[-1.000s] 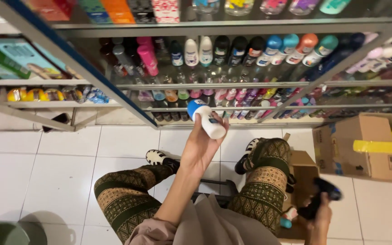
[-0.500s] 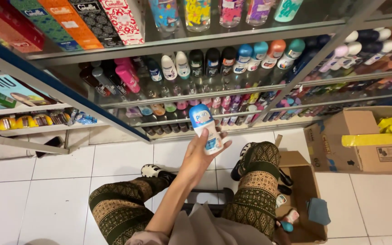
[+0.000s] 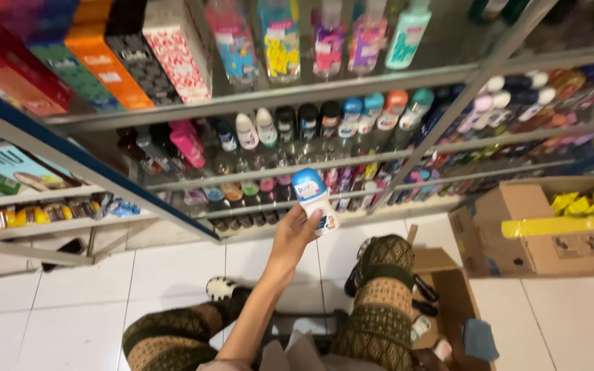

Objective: Cleaning product bottles with a cloth, scanning barcodes, and organizing them on store shelves.

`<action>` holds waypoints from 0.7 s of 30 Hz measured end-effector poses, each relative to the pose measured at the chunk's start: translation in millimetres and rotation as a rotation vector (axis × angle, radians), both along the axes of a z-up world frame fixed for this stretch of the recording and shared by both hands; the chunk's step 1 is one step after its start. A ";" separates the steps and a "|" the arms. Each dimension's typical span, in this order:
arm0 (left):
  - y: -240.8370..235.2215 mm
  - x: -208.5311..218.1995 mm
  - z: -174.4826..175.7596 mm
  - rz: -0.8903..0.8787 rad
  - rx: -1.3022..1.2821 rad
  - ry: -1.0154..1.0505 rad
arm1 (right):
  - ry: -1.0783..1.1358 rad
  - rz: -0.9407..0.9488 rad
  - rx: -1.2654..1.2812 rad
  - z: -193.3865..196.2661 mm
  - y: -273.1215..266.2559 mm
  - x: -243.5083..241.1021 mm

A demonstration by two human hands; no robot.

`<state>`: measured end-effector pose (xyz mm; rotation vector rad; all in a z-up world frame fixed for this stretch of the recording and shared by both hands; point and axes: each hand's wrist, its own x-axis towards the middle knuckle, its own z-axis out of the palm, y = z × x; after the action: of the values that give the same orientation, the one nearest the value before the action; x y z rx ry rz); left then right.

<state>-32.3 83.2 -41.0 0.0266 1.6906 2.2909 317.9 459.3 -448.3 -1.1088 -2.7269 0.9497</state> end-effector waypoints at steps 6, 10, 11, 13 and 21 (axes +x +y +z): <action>11.4 -41.6 -10.7 -0.051 -0.064 0.267 | 0.264 -0.035 -0.075 60.5 22.4 -219.7; 46.6 -75.6 -23.1 0.114 -0.340 0.675 | 0.698 0.327 -0.534 275.5 -30.0 -344.2; 56.5 -85.3 -27.0 0.121 -0.333 0.695 | 0.716 0.337 -0.526 293.7 -51.9 -367.4; 76.2 -106.3 -33.6 0.195 -0.454 0.634 | 0.802 0.617 -0.365 331.6 -96.6 -412.4; 103.9 -168.5 -88.2 0.209 -0.572 0.844 | 0.676 0.590 -0.245 310.4 -119.6 -489.7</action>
<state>-200.8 187.0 -129.1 0.8242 2.8179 1.9369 -171.8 339.8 -137.9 0.0780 -2.3904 1.4202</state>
